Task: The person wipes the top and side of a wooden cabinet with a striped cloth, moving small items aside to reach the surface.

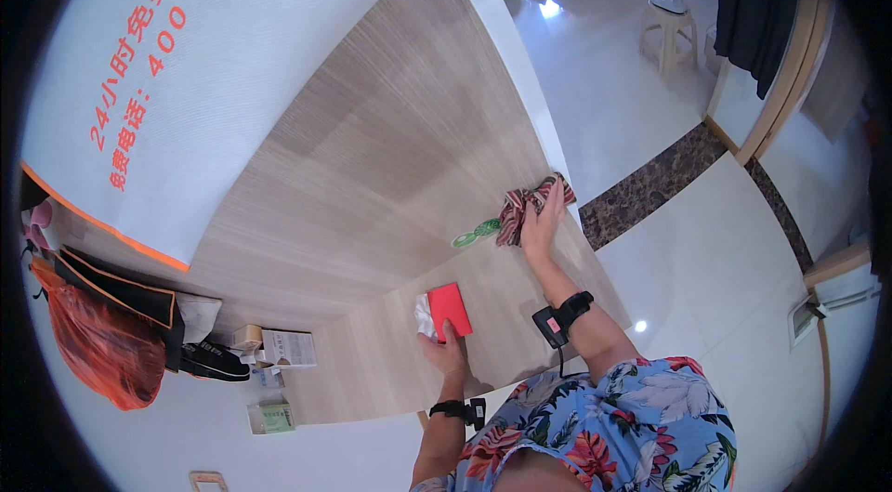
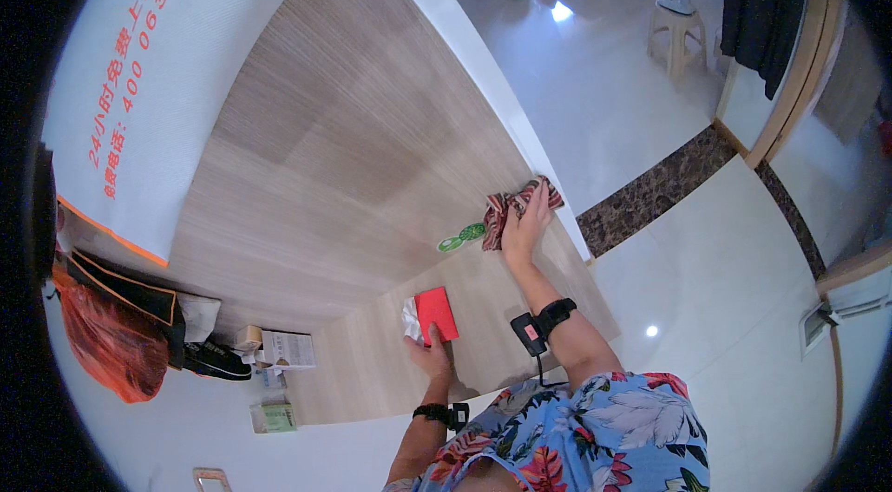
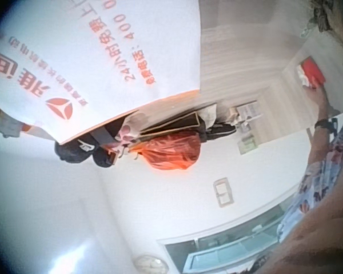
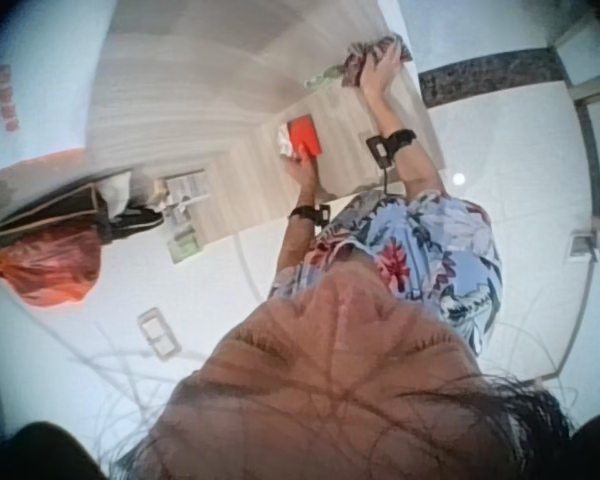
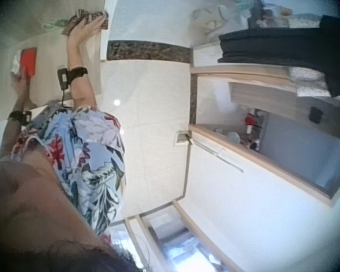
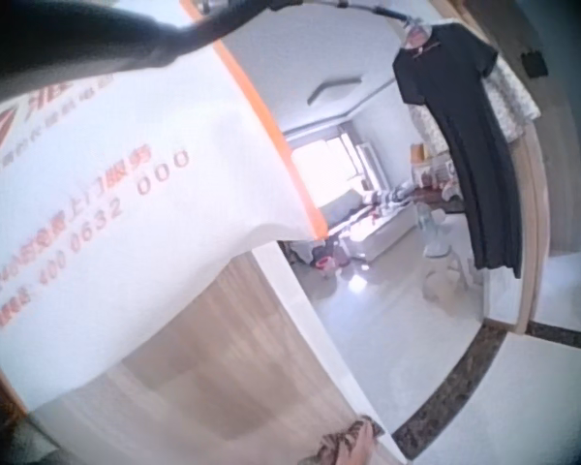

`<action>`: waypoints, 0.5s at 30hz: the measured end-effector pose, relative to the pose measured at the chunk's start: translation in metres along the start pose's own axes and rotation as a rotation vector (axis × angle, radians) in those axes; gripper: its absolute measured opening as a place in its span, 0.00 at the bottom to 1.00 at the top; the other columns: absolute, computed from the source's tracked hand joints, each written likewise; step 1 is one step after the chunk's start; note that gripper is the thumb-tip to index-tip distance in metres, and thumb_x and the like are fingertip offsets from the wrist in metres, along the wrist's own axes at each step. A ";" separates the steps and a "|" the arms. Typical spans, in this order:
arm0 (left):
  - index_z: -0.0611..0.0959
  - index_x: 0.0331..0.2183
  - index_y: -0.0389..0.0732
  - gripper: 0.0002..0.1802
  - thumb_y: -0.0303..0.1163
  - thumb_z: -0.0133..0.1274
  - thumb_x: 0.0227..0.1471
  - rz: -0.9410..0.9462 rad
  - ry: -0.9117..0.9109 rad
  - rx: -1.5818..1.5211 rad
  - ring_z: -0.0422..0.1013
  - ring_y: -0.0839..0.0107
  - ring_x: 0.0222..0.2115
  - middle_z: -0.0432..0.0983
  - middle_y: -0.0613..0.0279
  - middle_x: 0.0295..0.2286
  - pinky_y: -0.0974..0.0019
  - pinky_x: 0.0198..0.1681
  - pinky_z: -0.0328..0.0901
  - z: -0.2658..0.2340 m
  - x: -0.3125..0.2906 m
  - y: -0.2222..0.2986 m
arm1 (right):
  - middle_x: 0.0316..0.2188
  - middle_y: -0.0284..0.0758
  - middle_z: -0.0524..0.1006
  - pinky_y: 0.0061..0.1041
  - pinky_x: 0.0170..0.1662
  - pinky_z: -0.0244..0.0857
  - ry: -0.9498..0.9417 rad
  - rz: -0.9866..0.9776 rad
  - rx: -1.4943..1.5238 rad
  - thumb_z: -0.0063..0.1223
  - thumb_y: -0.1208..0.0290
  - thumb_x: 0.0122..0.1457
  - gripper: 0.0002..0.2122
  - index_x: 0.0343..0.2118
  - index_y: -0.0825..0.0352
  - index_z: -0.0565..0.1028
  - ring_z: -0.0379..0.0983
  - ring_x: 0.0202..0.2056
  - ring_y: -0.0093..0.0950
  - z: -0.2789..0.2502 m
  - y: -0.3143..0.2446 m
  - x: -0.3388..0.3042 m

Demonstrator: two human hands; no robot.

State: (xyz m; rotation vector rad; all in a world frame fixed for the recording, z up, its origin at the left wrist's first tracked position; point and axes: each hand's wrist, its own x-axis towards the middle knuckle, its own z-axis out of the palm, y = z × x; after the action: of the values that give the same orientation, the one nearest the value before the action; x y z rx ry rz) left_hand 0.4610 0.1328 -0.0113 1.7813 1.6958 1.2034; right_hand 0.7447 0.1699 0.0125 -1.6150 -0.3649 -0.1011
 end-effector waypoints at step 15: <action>0.72 0.35 0.32 0.27 0.48 0.59 0.48 0.027 0.047 0.117 0.70 0.53 0.28 0.73 0.47 0.27 0.57 0.33 0.65 -0.004 -0.002 -0.004 | 0.58 0.48 0.55 0.42 0.60 0.46 -0.163 -0.206 -0.020 0.54 0.84 0.44 0.37 0.61 0.67 0.57 0.51 0.57 0.49 0.000 -0.030 -0.044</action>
State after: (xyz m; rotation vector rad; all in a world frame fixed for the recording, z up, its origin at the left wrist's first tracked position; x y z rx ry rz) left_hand 0.4554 0.1305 -0.0127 1.8629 1.8078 1.1886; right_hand 0.6941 0.1632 0.0285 -1.6066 -0.6583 -0.1302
